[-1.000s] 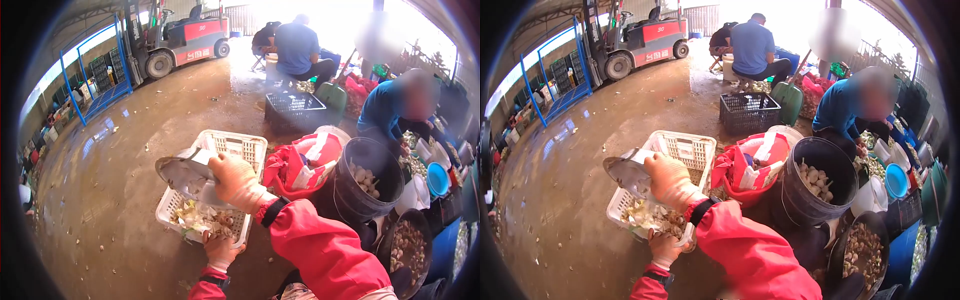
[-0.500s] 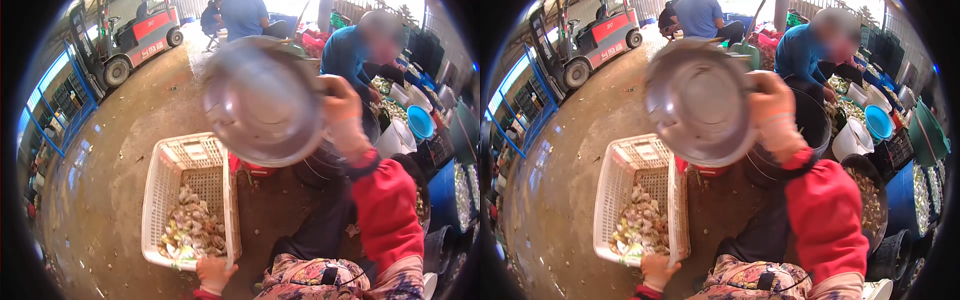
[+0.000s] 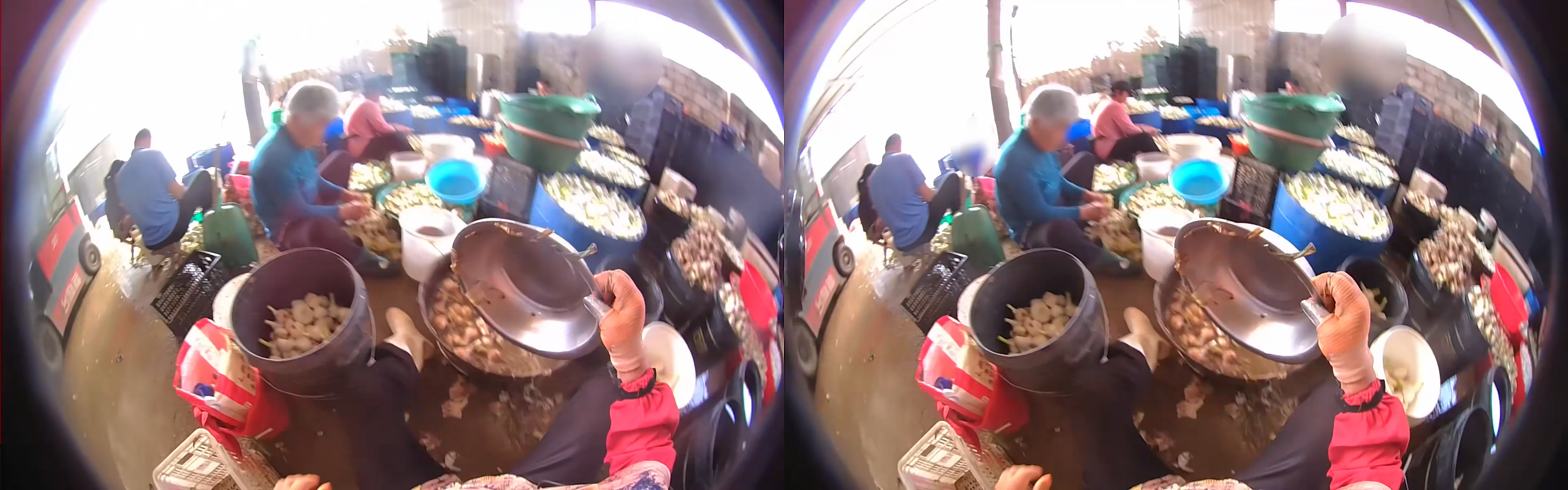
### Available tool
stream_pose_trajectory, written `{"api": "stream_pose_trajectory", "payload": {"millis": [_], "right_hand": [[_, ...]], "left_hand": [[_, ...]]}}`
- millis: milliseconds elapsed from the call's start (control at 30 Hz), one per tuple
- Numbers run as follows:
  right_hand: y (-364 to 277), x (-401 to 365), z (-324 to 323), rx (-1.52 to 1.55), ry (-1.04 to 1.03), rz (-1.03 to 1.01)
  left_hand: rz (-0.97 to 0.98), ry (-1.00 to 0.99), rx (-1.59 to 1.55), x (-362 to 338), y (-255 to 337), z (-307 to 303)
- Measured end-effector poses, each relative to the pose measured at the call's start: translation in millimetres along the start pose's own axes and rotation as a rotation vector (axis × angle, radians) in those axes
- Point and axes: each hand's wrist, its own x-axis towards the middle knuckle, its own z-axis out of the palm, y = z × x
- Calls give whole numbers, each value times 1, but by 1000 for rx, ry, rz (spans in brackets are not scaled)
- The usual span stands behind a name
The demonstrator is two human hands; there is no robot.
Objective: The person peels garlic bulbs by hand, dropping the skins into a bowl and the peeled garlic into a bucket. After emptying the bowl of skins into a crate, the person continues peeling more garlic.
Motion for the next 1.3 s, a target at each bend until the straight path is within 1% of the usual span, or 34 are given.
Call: {"api": "stream_pose_trajectory", "payload": {"millis": [33,67,133,200,267,333,400,467,500,533,567,600,667,700,733,800,833,900,933,967,1000,1033,1067,1100,1133,1167,1200,1233,1267,1300], "right_hand": [[1,-17,-12,9,6,0],[5,-37,-25,-76,-13,88],[20,-77,-36,-23,22,124],[29,-119,-49,-93,-46,234],[39,-155,-46,-154,-90,285],[57,-190,-27,-64,-78,405],[81,-224,-1,-7,-105,528],[106,-252,26,127,-128,692],[123,-274,42,160,-163,761],[131,-283,52,268,-118,897],[139,-293,57,350,-113,1059],[152,-299,63,433,-108,1217],[161,-282,63,737,-71,1445],[178,-304,71,656,-152,1511],[187,-322,79,491,-201,1339],[207,-337,85,374,-263,1375],[215,-331,86,374,-266,1396],[220,-321,83,275,-291,1558],[220,-330,86,273,-285,1582],[224,-342,93,97,-293,1508],[224,-328,93,-76,-301,1427],[220,-300,85,-112,-379,1537],[224,-301,87,-110,-365,1549],[230,-309,92,-225,-241,1331],[230,-312,94,-334,-121,1107],[225,-301,95,-334,-110,1114],[219,-289,97,-88,30,1214],[211,-276,99,161,171,1297],[202,-267,102,275,196,1317],[191,-257,101,357,210,1293]], "left_hand": [[81,-41,-48,22,18,9],[166,-72,-97,45,36,23],[319,-12,-238,87,75,58],[495,-142,-219,136,98,92],[651,-204,-220,183,137,124],[561,-371,-131,226,164,166],[515,-394,-29,267,186,213],[470,-400,117,313,180,280],[383,-480,158,335,182,302],[291,-555,200,353,186,320],[201,-580,254,366,192,338],[195,-584,264,379,189,359],[161,-575,407,404,185,403],[85,-656,472,416,188,423],[88,-667,480,424,186,443],[12,-606,591,432,168,485],[-53,-661,596,435,166,498],[-25,-712,579,431,156,511],[11,-740,546,429,157,512],[42,-803,576,426,153,515],[100,-809,548,421,154,517],[129,-829,491,421,157,519],[155,-851,439,419,157,518],[169,-856,445,418,160,514],[-21,-898,-4,416,161,510],[-213,-906,-455,413,169,500],[-201,-912,-451,407,177,490],[-317,-966,-839,393,200,468],[-435,-1001,-1231,379,219,449],[-381,-1082,-1301,365,230,434]]}}
